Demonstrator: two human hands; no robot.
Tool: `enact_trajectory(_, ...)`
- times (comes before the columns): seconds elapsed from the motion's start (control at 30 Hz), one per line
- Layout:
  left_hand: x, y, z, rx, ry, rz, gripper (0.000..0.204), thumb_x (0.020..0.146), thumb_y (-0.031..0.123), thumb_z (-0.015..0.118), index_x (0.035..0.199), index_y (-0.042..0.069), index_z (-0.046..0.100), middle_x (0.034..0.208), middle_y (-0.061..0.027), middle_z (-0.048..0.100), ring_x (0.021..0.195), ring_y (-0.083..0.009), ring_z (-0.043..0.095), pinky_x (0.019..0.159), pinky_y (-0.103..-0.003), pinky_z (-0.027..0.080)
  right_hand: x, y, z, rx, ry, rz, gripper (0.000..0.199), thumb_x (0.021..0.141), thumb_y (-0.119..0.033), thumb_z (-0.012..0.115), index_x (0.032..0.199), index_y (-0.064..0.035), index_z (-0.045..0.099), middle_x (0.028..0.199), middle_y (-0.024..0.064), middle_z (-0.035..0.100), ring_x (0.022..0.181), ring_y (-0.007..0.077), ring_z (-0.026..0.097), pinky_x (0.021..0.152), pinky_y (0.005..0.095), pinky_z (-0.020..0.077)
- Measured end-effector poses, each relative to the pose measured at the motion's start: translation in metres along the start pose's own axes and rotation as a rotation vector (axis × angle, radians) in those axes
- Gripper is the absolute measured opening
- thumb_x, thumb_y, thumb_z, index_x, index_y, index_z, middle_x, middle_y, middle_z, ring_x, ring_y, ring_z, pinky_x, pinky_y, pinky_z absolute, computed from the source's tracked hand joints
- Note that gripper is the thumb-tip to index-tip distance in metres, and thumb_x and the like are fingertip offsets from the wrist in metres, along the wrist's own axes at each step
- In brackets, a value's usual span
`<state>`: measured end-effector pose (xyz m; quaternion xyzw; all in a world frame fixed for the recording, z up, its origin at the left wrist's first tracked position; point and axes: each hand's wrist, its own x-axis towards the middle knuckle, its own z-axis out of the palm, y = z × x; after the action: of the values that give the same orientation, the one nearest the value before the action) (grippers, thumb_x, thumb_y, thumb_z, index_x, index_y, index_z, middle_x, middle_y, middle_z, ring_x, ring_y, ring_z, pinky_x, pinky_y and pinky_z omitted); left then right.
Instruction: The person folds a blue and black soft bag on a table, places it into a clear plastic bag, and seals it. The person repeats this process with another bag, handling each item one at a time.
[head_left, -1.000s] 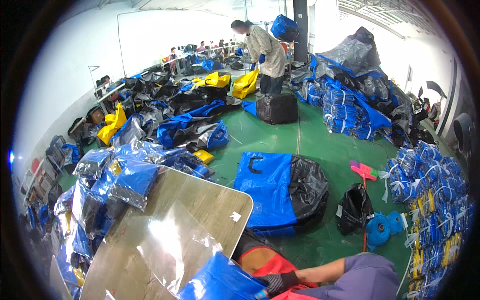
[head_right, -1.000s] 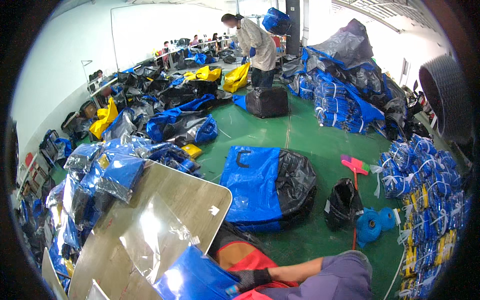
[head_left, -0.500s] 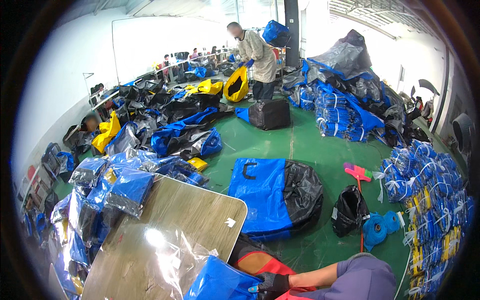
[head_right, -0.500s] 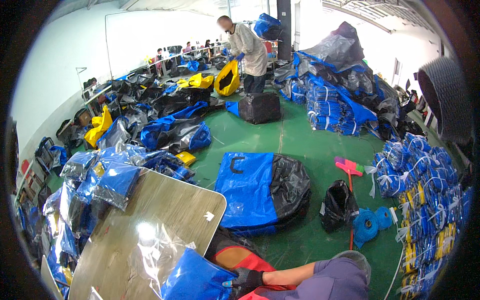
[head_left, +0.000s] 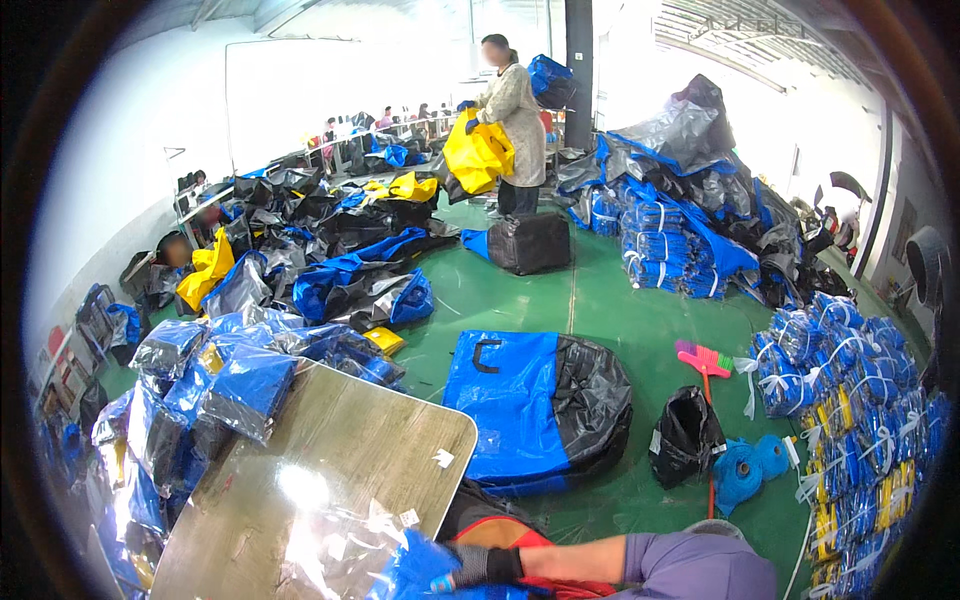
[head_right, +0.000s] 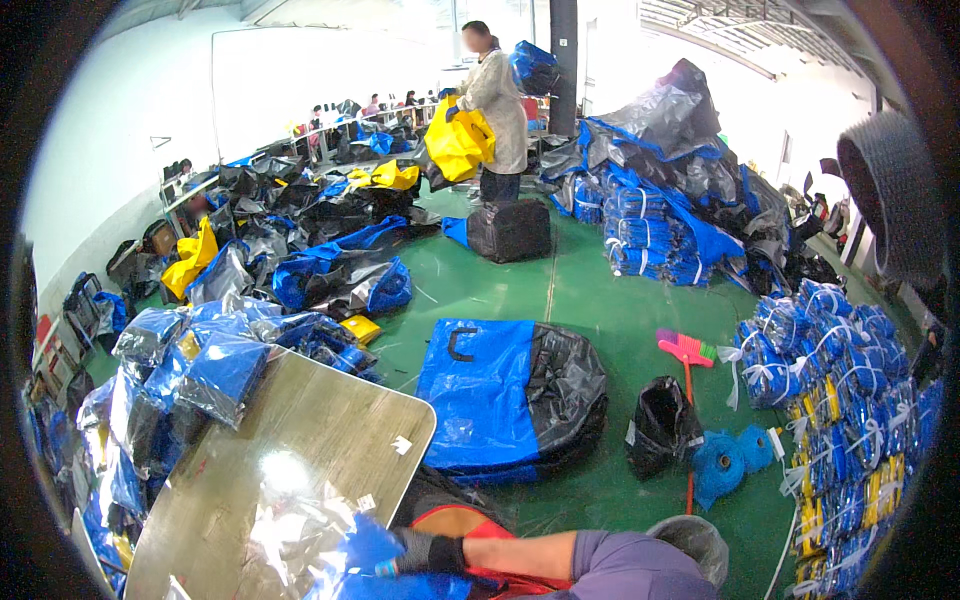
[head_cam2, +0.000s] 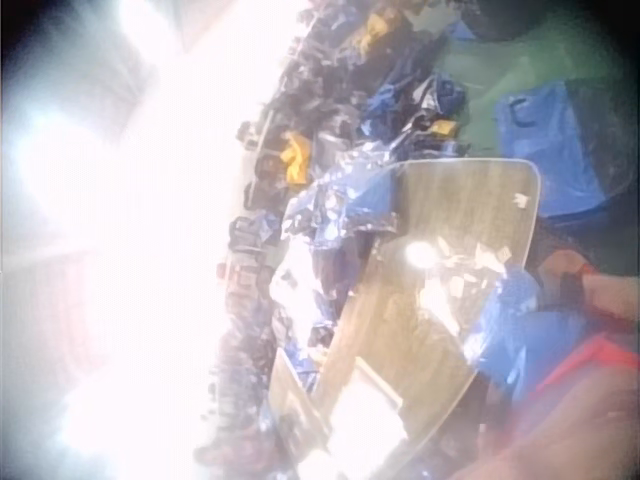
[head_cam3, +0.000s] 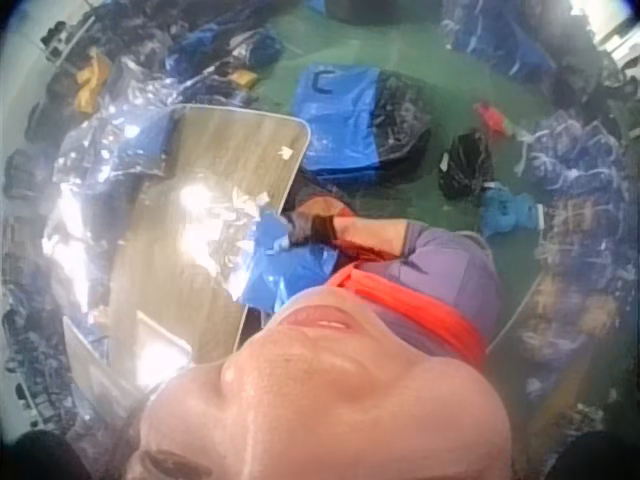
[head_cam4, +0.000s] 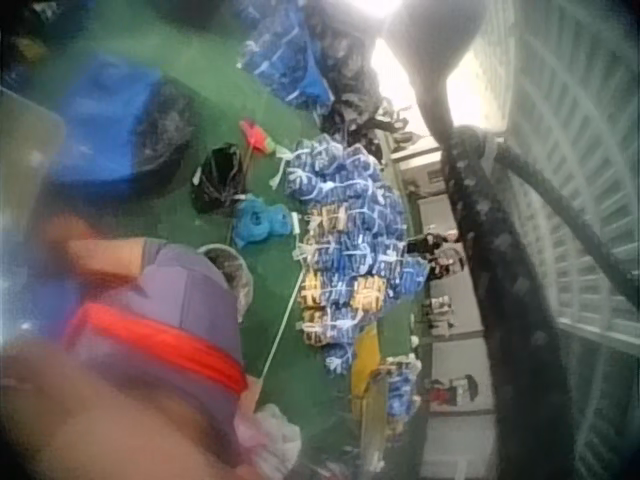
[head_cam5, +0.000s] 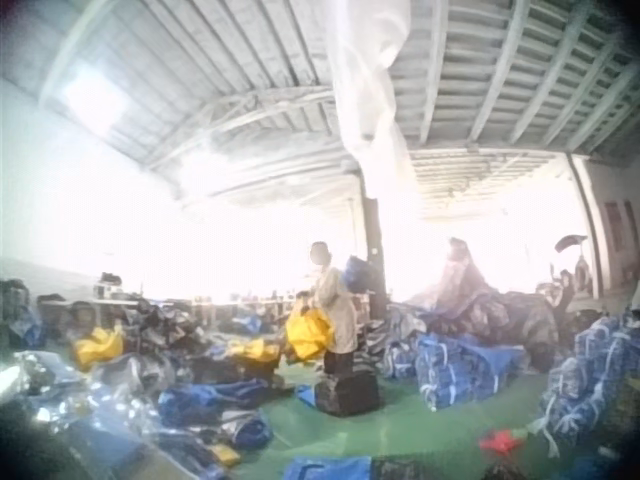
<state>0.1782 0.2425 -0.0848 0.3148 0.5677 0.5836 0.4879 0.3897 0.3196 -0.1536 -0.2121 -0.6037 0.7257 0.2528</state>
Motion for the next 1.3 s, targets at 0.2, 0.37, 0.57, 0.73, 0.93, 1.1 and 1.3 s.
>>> enact_trajectory(0.2, -0.005, -0.007, -0.006, -0.013, 0.034, -0.005, 0.067, 0.089, 0.039, 0.063, 0.139, 0.001, 0.039, 0.131, -0.0154, 0.053, 0.118, -0.0267, 0.053, 0.097, -0.037, 0.047, -0.022, -0.02, 0.029, 0.122, -0.273, 0.054, 0.073, 0.083, -0.04, 0.073, 0.137, -0.0017, 0.042, 0.125, 0.0096, 0.059, 0.111, 0.0193, 0.055, 0.096, 0.0363, 0.0452)
enact_trajectory(0.37, -0.008, -0.016, -0.012, -0.016, 0.051, -0.036, 0.069, 0.089, 0.04, 0.064, 0.14, 0.001, 0.039, 0.132, -0.0154, 0.053, 0.119, -0.0268, 0.052, 0.098, -0.037, 0.046, -0.025, -0.053, 0.022, -0.173, -0.081, 0.286, 0.073, 0.084, -0.042, 0.071, 0.137, 0.0, 0.044, 0.133, 0.0119, 0.054, 0.121, 0.0189, 0.049, 0.105, 0.0373, 0.0389)
enact_trajectory(0.57, -0.013, -0.019, -0.013, -0.012, 0.063, -0.05, 0.071, 0.088, 0.041, 0.064, 0.14, 0.0, 0.038, 0.132, -0.0155, 0.053, 0.12, -0.0269, 0.052, 0.098, -0.037, 0.046, -0.017, -0.041, 0.028, 0.027, -0.104, 0.256, 0.073, 0.085, -0.039, 0.07, 0.139, -0.0013, 0.041, 0.135, 0.0108, 0.052, 0.123, 0.019, 0.047, 0.106, 0.0366, 0.0377)
enact_trajectory(0.73, -0.002, -0.033, -0.02, -0.005, 0.07, -0.064, 0.072, 0.088, 0.041, 0.065, 0.141, 0.0, 0.038, 0.133, -0.0155, 0.052, 0.12, -0.027, 0.051, 0.099, -0.037, 0.046, -0.011, -0.03, 0.018, 0.014, -0.074, 0.269, 0.073, 0.086, -0.037, 0.069, 0.141, -0.0023, 0.038, 0.137, 0.0099, 0.049, 0.124, 0.019, 0.046, 0.106, 0.0361, 0.0368)
enact_trajectory(0.93, -0.044, -0.04, -0.019, 0.008, 0.124, -0.143, 0.074, 0.087, 0.042, 0.066, 0.141, 0.0, 0.037, 0.133, -0.0156, 0.052, 0.121, -0.0271, 0.051, 0.099, -0.037, 0.046, -0.036, -0.022, 0.026, 0.081, -0.057, 0.289, 0.073, 0.087, -0.035, 0.068, 0.144, -0.0036, 0.035, 0.14, 0.0087, 0.047, 0.126, 0.0191, 0.044, 0.107, 0.0355, 0.0357)
enact_trajectory(1.1, -0.132, -0.015, -0.047, 0.247, 0.027, -0.644, 0.076, 0.086, 0.042, 0.066, 0.142, 0.0, 0.037, 0.133, -0.0156, 0.052, 0.122, -0.0272, 0.05, 0.1, -0.037, 0.045, -0.08, -0.028, 0.026, 0.265, -0.046, 0.349, 0.073, 0.088, -0.033, 0.068, 0.146, -0.0047, 0.032, 0.142, 0.0078, 0.044, 0.127, 0.0192, 0.043, 0.108, 0.035, 0.0347)
enact_trajectory(1.3, -0.138, 0.011, -0.064, -0.138, 0.058, -0.302, 0.088, 0.074, 0.032, 0.081, 0.142, 0.001, 0.035, 0.117, -0.0099, 0.058, 0.104, -0.0167, 0.055, 0.09, -0.033, 0.047, -0.06, -0.084, 0.01, 0.073, -0.335, 0.429, 0.079, 0.078, -0.031, 0.079, 0.139, -0.0004, 0.04, 0.131, 0.0124, 0.055, 0.115, 0.0218, 0.056, 0.098, 0.0377, 0.0458)
